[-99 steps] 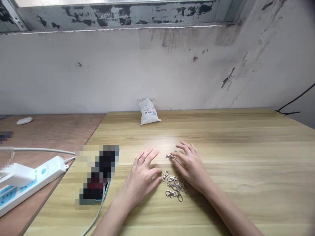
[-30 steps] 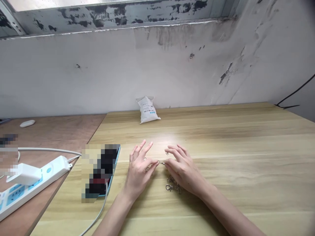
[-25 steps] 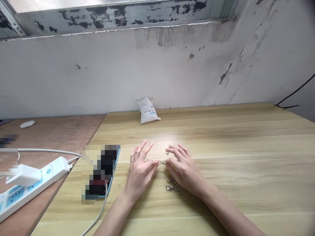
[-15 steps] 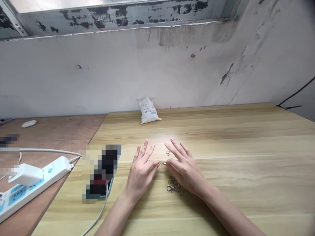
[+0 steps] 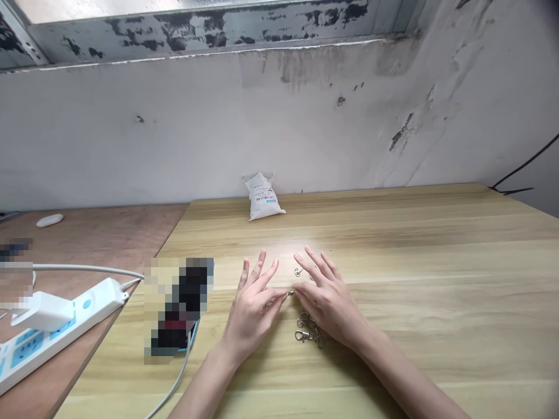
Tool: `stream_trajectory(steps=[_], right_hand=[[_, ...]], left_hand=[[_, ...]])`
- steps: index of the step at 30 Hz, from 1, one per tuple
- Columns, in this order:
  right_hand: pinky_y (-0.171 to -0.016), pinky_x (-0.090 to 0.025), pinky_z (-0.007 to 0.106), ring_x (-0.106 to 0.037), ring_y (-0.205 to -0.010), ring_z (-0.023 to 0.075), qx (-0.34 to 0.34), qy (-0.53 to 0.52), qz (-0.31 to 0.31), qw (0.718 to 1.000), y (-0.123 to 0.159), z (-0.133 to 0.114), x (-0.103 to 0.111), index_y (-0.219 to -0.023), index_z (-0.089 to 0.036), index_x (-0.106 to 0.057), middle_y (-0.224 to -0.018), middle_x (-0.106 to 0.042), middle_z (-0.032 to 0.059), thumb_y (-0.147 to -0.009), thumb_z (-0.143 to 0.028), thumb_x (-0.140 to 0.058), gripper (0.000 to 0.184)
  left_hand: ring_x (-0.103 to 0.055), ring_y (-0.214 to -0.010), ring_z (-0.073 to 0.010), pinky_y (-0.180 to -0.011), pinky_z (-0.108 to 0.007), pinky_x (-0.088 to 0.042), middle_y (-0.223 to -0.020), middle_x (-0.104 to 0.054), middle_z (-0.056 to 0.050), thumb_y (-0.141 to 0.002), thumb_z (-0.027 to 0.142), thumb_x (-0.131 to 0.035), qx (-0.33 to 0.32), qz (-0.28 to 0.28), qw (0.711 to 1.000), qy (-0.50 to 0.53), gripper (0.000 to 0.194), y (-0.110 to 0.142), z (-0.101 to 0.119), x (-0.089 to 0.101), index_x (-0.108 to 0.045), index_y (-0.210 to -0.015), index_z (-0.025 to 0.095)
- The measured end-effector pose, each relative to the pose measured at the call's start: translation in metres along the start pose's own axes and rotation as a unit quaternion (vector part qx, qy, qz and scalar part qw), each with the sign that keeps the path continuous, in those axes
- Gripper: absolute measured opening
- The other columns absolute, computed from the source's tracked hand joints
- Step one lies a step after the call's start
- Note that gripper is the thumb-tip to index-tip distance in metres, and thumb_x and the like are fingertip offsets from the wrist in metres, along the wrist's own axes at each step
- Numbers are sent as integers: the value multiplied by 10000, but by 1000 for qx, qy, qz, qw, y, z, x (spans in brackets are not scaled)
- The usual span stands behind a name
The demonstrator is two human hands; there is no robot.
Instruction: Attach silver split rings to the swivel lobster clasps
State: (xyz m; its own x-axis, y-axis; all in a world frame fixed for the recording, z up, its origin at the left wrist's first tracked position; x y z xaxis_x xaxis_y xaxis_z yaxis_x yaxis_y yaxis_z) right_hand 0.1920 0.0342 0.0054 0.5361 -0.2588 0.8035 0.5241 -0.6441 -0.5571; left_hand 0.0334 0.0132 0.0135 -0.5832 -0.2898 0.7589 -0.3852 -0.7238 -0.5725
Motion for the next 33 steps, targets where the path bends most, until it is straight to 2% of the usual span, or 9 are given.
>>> stream_trajectory(steps=[5, 9, 13, 18, 21, 24, 28, 33], right_hand=[[-1148, -278, 558, -291, -1437, 288, 20, -8, -20, 1000, -1, -7, 0, -1032, -216, -672, -1441, -497, 106, -917, -215, -543, 172], [-1145, -275, 569, -362, -1393, 308, 20, -14, -3, 1000, -3, -17, -2, -1054, -203, -664, -1412, -522, 123, -887, -358, -608, 234], [-1109, -330, 547, -464, -1310, 287, 1, -2, 46, 999, -4, -22, -2, -1001, -202, -674, -1307, -600, 124, -912, -255, -564, 151], [-1071, -377, 509, -512, -1252, 259, 11, -10, 75, 997, -5, -22, -1, -1020, -201, -664, -1240, -624, 121, -930, -154, -511, 183], [-1066, -376, 506, -522, -1233, 251, 13, -14, 78, 997, -5, -21, -1, -966, -201, -657, -1205, -632, 115, -933, -135, -499, 175], [-1070, -370, 508, -520, -1231, 249, 19, -13, 69, 997, -5, -22, -2, -915, -197, -641, -1195, -634, 111, -934, -117, -478, 182], [-1081, -362, 515, -479, -1283, 256, 29, -4, 55, 998, -5, -21, -3, -938, -198, -632, -1233, -615, 121, -936, -113, -464, 188], [-1105, -339, 509, -433, -1333, 262, 33, 5, 48, 998, -4, -21, -3, -943, -200, -638, -1280, -588, 124, -917, -99, -485, 185]], left_hand=[[-196, -1484, -297, -1173, -652, -145, -1504, -430, -72, -905, 171, -587, 30, 36, 999, 6, 150, 0, 1, 5, -723, -867, 220], [-177, -1489, -300, -1168, -675, -121, -1522, -404, -57, -899, 179, -596, 48, 38, 998, 8, 144, -1, 0, 5, -729, -895, 236], [-188, -1486, -304, -1154, -698, -136, -1515, -416, -55, -898, 215, -607, 72, 34, 996, 33, 127, -2, 1, 6, -727, -866, 240], [-216, -1480, -290, -1151, -678, -202, -1504, -436, -39, -895, 226, -616, 109, 31, 990, 85, 120, -2, 2, 7, -727, -857, 254], [-232, -1473, -283, -1142, -653, -258, -1493, -450, -30, -890, 231, -627, 134, 35, 984, 109, 115, -1, 0, 5, -727, -843, 261], [-230, -1470, -292, -1138, -662, -251, -1497, -442, -22, -887, 242, -634, 141, 37, 984, 105, 107, 0, -1, 3, -722, -831, 263], [-264, -1455, -299, -1126, -630, -304, -1479, -463, -34, -872, 263, -654, 170, 42, 980, 98, 67, 2, -7, 2, -693, -822, 243], [-288, -1446, -295, -1093, -613, -371, -1474, -472, -31, -860, 292, -670, 189, 16, 977, 100, 102, 3, -14, 0, -698, -957, 281]])
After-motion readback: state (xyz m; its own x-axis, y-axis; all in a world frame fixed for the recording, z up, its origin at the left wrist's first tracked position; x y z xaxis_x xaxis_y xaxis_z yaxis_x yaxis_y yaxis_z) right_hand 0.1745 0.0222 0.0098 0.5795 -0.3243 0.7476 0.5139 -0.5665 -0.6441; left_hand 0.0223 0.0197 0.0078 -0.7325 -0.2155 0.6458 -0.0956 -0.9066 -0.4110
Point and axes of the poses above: each hand's wrist, its own y-axis away from the middle knuckle, its own x-axis out of the back of the hand, z = x × y, the point moved 5 cm from there along -y, towards the middle knuckle
